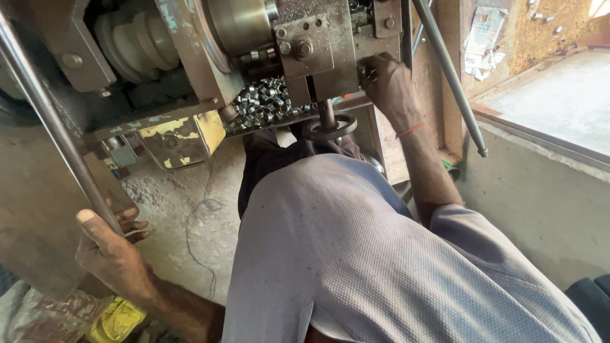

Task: The person operates a metal lathe, using a long metal rod in the left hand to guide the workpiece while turning a control wheel with the right hand. Metal shavings accumulate in the machine's tray as the operation continues.

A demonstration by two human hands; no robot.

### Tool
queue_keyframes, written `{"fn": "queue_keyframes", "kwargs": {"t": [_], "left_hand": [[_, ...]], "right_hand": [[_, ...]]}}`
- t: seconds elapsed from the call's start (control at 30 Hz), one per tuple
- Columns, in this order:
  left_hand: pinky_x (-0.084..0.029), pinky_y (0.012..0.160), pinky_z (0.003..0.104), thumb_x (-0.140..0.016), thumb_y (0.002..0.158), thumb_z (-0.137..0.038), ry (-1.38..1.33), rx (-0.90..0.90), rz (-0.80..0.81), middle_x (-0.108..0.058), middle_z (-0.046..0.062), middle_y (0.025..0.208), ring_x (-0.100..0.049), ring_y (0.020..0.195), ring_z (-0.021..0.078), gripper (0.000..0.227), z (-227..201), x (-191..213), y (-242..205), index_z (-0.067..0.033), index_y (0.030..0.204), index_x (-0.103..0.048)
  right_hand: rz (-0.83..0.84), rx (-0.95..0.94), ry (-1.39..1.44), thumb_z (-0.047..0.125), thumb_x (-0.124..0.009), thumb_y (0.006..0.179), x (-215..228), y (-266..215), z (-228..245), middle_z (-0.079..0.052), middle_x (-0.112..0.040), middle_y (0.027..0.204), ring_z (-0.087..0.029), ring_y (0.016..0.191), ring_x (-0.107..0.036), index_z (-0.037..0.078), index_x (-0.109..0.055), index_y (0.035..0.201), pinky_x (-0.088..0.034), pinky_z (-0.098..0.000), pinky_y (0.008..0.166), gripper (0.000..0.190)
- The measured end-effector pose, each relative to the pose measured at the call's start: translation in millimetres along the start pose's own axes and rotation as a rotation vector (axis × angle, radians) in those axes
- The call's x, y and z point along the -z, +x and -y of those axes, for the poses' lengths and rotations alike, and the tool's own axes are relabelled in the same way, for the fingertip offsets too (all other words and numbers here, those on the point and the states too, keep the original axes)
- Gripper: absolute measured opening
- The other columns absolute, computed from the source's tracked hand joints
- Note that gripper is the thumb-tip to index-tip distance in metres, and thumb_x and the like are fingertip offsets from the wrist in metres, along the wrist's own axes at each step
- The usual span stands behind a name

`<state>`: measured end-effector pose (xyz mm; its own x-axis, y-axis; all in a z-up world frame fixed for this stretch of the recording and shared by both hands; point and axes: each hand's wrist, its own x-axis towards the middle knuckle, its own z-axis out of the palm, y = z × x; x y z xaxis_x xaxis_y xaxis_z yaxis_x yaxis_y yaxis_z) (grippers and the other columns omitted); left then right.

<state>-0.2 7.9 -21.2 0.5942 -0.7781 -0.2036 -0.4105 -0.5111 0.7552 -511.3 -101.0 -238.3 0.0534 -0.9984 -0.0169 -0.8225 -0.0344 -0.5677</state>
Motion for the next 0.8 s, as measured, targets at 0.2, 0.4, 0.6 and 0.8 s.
{"fn": "queue_keyframes", "kwargs": {"t": [0.2,0.4,0.6,0.8], "left_hand": [[-0.054,0.051,0.026,-0.043,0.118,-0.056,-0.02,0.023,0.01,-0.072,0.015,0.088,-0.066,0.062,0.0159,0.069,-5.7,-0.6,-2.1,0.008,0.128,-0.067],[-0.055,0.051,0.026,-0.044,0.117,-0.056,-0.008,0.026,0.0,-0.071,0.013,0.086,-0.066,0.061,0.0153,0.068,-5.5,-1.1,-1.8,0.0072,0.123,-0.067],[-0.056,0.051,0.026,-0.044,0.116,-0.056,-0.005,0.015,0.003,-0.071,0.013,0.086,-0.067,0.061,0.0146,0.068,-0.7,0.9,1.6,0.0068,0.114,-0.067],[-0.055,0.054,0.026,-0.045,0.116,-0.054,-0.006,0.044,0.013,-0.072,0.011,0.087,-0.067,0.063,0.0131,0.064,-9.3,2.0,-1.4,0.0058,0.11,-0.067]], "right_hand": [[-0.227,0.054,0.116,0.002,-0.072,0.103,5.6,47.9,7.0,-0.019,-0.074,0.102,-0.025,0.079,-0.077,0.001,-0.068,0.12,-0.063,-0.0314,0.065,0.018],[-0.325,-0.044,0.063,-0.004,-0.073,0.093,-1.6,80.8,23.8,-0.018,-0.075,0.097,-0.029,0.081,-0.077,0.0,-0.067,0.117,-0.063,-0.0394,0.069,0.025],[-0.384,0.036,0.251,-0.011,-0.066,0.102,15.7,39.5,37.6,-0.014,-0.074,0.117,-0.023,0.102,-0.079,0.003,-0.07,0.122,-0.064,-0.0356,0.086,0.025],[-0.419,0.308,0.251,-0.012,-0.065,0.091,34.0,-3.6,85.5,-0.01,-0.066,0.098,-0.02,0.09,-0.067,0.003,-0.064,0.093,-0.058,-0.0332,0.071,0.016]]}}
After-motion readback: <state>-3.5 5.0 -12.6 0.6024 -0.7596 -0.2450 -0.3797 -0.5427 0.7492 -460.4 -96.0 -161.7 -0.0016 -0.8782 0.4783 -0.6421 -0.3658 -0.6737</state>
